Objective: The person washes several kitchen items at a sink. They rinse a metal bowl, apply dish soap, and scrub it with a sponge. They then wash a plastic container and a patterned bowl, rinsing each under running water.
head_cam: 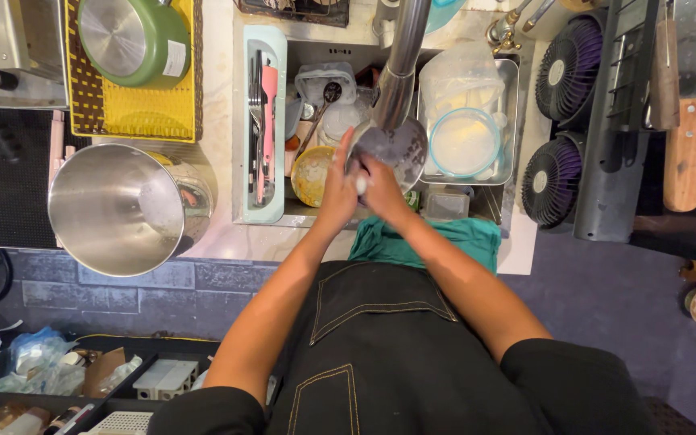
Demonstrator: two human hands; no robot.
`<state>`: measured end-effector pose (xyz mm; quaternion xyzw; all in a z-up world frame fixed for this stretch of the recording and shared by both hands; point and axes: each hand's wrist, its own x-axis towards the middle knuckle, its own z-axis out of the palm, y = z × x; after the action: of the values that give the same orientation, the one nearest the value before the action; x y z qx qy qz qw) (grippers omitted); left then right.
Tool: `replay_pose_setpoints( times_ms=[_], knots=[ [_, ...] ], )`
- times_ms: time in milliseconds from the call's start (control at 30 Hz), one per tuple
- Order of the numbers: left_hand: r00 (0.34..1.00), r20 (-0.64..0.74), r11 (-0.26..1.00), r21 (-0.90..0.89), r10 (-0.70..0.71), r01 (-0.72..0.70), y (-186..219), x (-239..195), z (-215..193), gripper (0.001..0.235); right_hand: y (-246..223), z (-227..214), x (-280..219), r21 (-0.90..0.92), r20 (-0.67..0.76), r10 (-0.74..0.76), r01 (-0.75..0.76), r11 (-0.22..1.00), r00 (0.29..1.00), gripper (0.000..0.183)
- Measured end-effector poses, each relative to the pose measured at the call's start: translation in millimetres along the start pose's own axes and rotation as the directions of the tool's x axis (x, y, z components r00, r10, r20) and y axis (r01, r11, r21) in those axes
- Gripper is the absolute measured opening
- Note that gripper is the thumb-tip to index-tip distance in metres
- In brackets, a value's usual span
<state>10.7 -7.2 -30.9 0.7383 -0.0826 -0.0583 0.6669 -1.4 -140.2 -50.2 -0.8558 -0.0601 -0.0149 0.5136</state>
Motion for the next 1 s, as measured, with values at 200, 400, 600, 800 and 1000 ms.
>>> replay_pose_setpoints(
  times_ms=[200,400,600,800,1000],
  knots=[
    [0.996,-0.02,0.974,0.215,0.083,-0.076,-9,-6,-3,0.058,32,-19,13,-0.602,0.066,0.024,0.02,0.798,0.998,0.017],
    [1.0,-0.002,0.981,0.193,-0.005,0.006,-14,-8,25,0.05,23,-15,2,0.005,-0.014,-0.085,0.085,0.996,0.996,0.03],
    [0.965,-0.016,0.946,-0.202,-0.262,0.254,-23,-9,18,0.049,-7,-67,7,-0.285,0.242,0.1,-0.028,0.958,0.965,0.029],
    [0.975,-0.002,0.935,-0.286,-0.221,0.212,-21,-12,20,0.049,-19,-50,-10,-0.332,0.119,-0.142,0.174,0.927,0.983,0.024],
    [0.982,0.001,0.964,-0.193,-0.188,0.185,-13,-17,18,0.052,11,-50,-6,-0.607,-0.029,-0.117,0.076,0.791,0.993,0.016]
  ],
)
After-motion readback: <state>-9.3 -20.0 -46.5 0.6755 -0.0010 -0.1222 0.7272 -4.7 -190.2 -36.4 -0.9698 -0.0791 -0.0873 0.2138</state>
